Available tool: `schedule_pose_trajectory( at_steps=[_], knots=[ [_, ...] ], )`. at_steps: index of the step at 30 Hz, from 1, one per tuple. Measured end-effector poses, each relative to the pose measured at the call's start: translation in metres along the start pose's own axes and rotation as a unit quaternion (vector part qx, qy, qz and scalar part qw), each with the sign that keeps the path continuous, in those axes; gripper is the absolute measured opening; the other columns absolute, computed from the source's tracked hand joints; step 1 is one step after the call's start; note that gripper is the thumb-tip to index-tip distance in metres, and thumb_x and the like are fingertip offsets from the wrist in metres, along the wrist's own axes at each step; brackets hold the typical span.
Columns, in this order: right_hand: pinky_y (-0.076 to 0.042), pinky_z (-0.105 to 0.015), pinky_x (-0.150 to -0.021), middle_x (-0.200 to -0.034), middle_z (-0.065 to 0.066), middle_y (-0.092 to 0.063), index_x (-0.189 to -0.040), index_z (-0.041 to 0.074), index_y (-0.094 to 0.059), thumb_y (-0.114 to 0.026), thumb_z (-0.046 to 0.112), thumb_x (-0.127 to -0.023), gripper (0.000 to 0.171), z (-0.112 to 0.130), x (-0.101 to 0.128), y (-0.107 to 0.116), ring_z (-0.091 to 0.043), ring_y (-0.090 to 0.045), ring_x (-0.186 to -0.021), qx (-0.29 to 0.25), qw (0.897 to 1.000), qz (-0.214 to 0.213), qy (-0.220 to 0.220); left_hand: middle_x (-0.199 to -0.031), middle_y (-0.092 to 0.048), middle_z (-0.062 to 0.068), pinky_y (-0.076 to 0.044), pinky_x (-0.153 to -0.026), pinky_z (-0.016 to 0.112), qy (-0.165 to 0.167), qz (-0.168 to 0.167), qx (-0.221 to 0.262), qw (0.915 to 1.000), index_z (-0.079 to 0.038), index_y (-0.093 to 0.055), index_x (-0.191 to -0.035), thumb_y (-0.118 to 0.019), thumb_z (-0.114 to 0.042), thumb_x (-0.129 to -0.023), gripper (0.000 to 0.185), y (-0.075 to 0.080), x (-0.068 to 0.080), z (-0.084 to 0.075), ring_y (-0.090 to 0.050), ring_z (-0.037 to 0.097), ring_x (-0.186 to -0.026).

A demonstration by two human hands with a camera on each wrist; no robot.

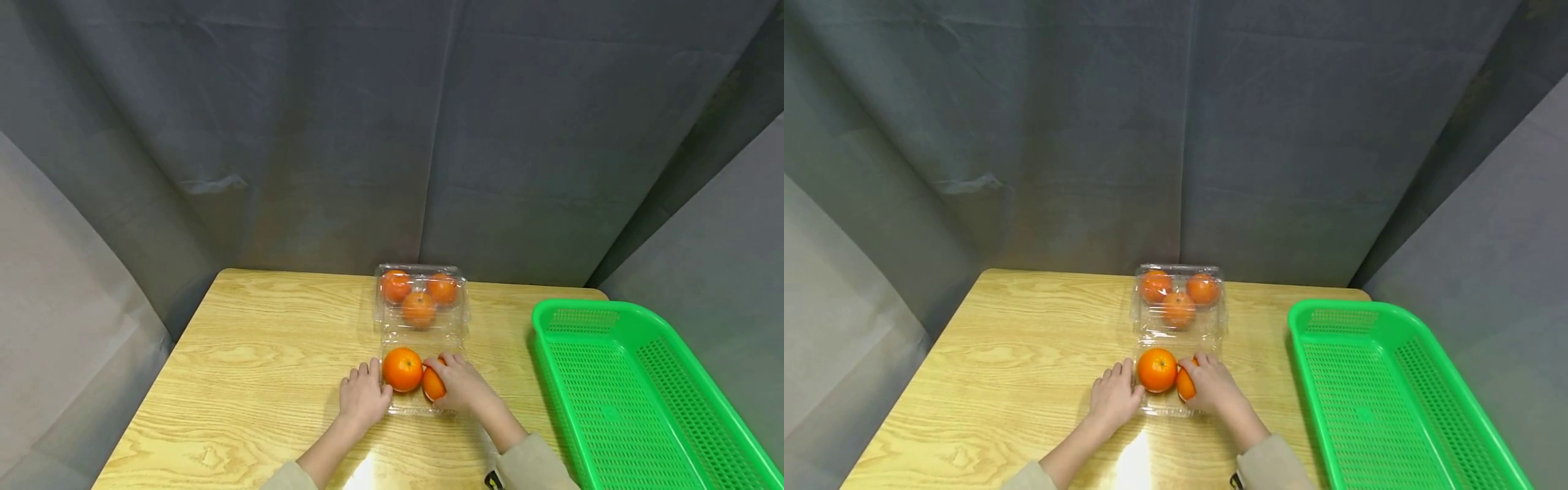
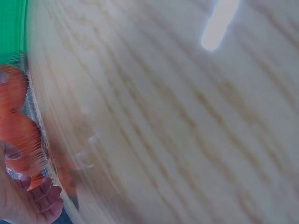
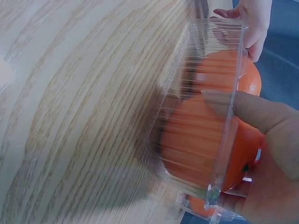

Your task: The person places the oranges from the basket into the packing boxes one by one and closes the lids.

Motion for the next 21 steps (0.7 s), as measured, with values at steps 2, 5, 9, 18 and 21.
schedule_pose_trajectory(
  at_steps=[2,5,9,18,21],
  knots=[
    [-0.040,-0.048,-0.086,-0.106,-0.011,-0.050,-0.120,0.008,-0.055,-0.082,0.019,-0.058,0.069,0.000,0.000,0.000,-0.032,-0.048,-0.097,0.001,1.000,0.000,0.000,-0.086,-0.053,0.010,-0.039,-0.062,0.038,0.000,0.000,0.000,1.0000,-0.008,-0.047,-0.107,-0.051,-0.033,-0.078,0.038,0.000,0.000,0.000,-0.048,0.024,-0.074],
    [-0.040,-0.049,-0.086,-0.107,-0.012,-0.050,-0.120,0.008,-0.055,-0.082,0.019,-0.058,0.068,0.001,0.001,0.001,-0.033,-0.047,-0.098,-0.004,1.000,0.001,0.000,-0.087,-0.054,0.010,-0.040,-0.063,0.039,0.001,0.000,0.000,1.0000,-0.008,-0.047,-0.108,-0.051,-0.033,-0.078,0.039,0.000,0.000,0.000,-0.048,0.024,-0.074],
    [-0.040,-0.051,-0.086,-0.109,-0.013,-0.050,-0.121,0.008,-0.054,-0.082,0.019,-0.060,0.068,0.001,0.002,0.002,-0.034,-0.047,-0.100,-0.014,1.000,0.006,-0.001,-0.087,-0.053,0.010,-0.040,-0.063,0.039,0.002,0.002,0.003,1.0000,-0.009,-0.047,-0.107,-0.052,-0.033,-0.079,0.038,-0.001,0.000,0.000,-0.048,0.024,-0.075],
    [-0.040,-0.054,-0.086,-0.118,-0.016,-0.049,-0.123,0.007,-0.052,-0.080,0.024,-0.065,0.066,-0.002,0.003,0.007,-0.036,-0.048,-0.106,-0.052,0.999,0.015,0.004,-0.083,-0.051,0.008,-0.038,-0.061,0.037,0.004,-0.003,0.006,1.0000,-0.010,-0.047,-0.103,-0.052,-0.032,-0.078,0.034,0.000,-0.001,0.001,-0.046,0.023,-0.072],
    [-0.040,-0.054,-0.088,-0.123,-0.017,-0.048,-0.124,0.007,-0.052,-0.077,0.026,-0.070,0.063,-0.006,0.000,0.016,-0.037,-0.047,-0.111,-0.077,0.997,0.011,0.011,-0.082,-0.051,0.008,-0.038,-0.061,0.037,0.003,-0.005,0.005,1.0000,-0.009,-0.047,-0.103,-0.052,-0.032,-0.078,0.034,0.000,0.000,0.000,-0.046,0.023,-0.071]
  ],
)
Point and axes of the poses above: each hand's wrist, its own x-axis away from the middle knuckle, its own y-axis out of the back of the hand, z = x × y, the point moved 8 cm from there along -x, towards the middle knuckle
